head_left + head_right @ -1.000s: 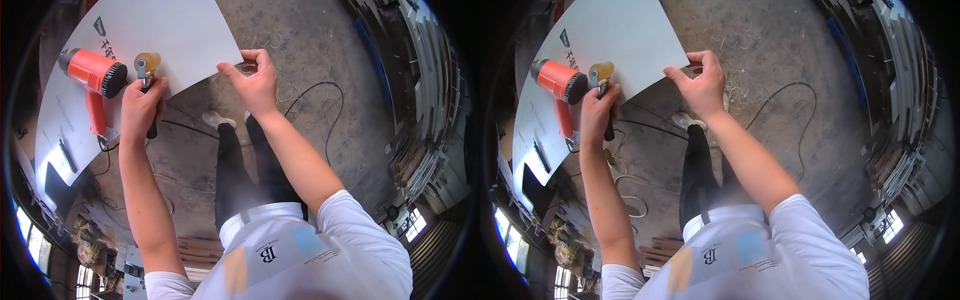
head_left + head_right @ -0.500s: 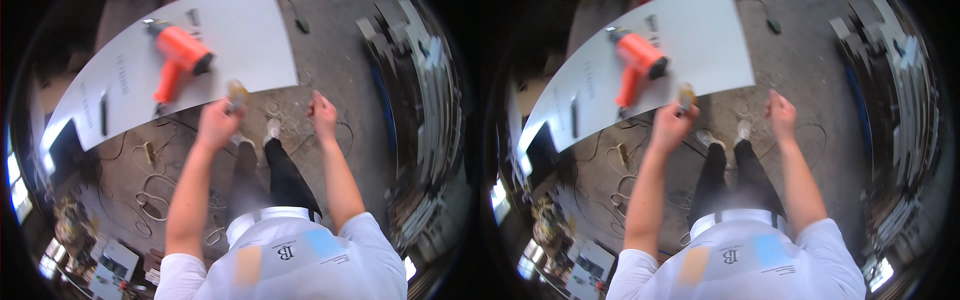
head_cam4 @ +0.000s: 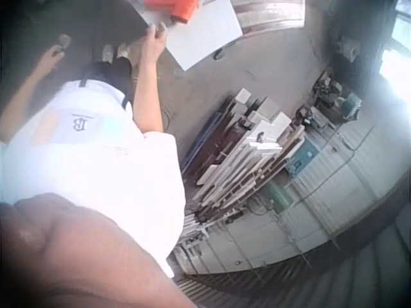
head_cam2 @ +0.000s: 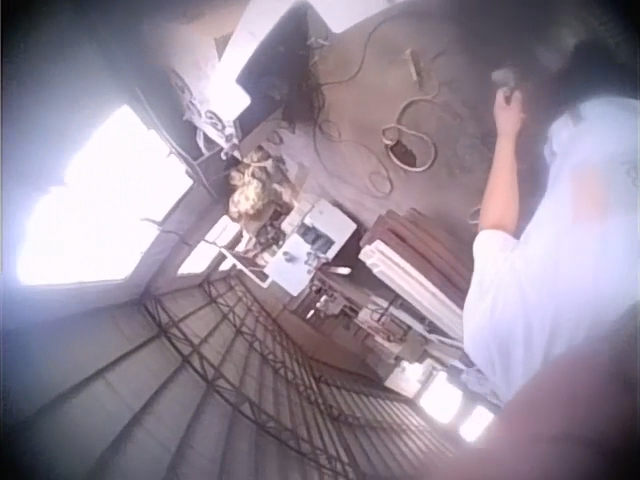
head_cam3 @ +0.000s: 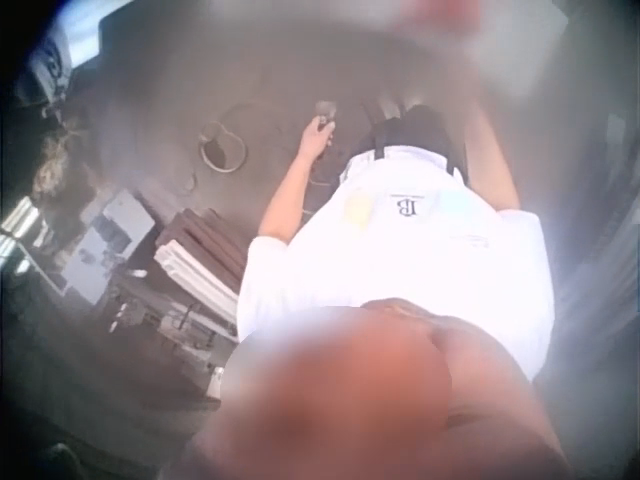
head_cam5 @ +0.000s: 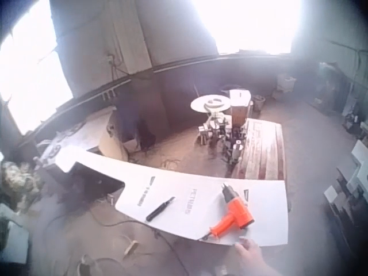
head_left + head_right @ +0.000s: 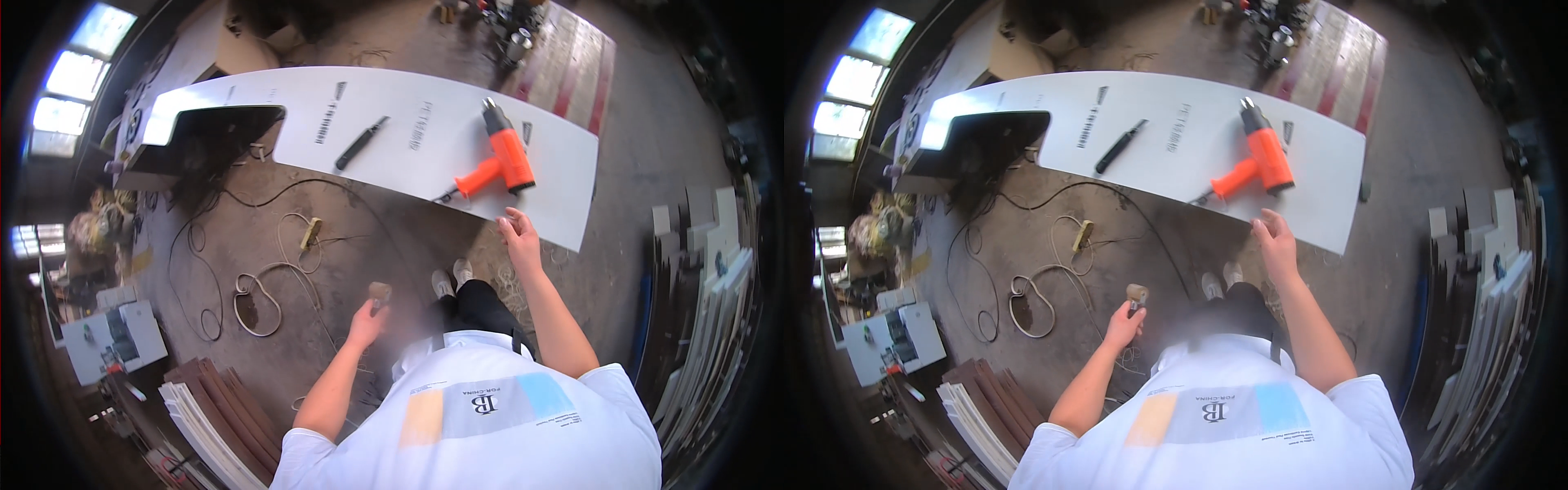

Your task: The person uses a utility knife to trim excess material from the edge of a white panel, then uses a heat gun and a roller tool to smooth and secure the edge of the panel.

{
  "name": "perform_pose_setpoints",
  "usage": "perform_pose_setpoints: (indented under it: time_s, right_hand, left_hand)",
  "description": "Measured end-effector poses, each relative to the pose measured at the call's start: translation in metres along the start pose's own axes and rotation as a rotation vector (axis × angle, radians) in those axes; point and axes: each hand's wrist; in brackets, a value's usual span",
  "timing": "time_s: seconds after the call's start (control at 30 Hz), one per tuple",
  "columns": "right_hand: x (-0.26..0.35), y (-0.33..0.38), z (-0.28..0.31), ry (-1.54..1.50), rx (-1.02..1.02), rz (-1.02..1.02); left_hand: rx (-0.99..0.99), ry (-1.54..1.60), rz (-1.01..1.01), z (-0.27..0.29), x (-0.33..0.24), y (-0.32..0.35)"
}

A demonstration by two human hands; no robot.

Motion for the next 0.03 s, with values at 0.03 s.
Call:
perform_pose_setpoints:
  time_s: [0.03]
  right_hand:
    - [0.0111, -0.0127, -0.0214, 0.026, -0.064, -0.031]
  left_hand:
    - [-0.035, 0.025, -0.007, 0.0101, -0.0029, 0.0046]
Point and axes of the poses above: each hand's wrist, its own y-axis away from the middle knuckle, its own z-axis out of the back of the hand, x = y × z
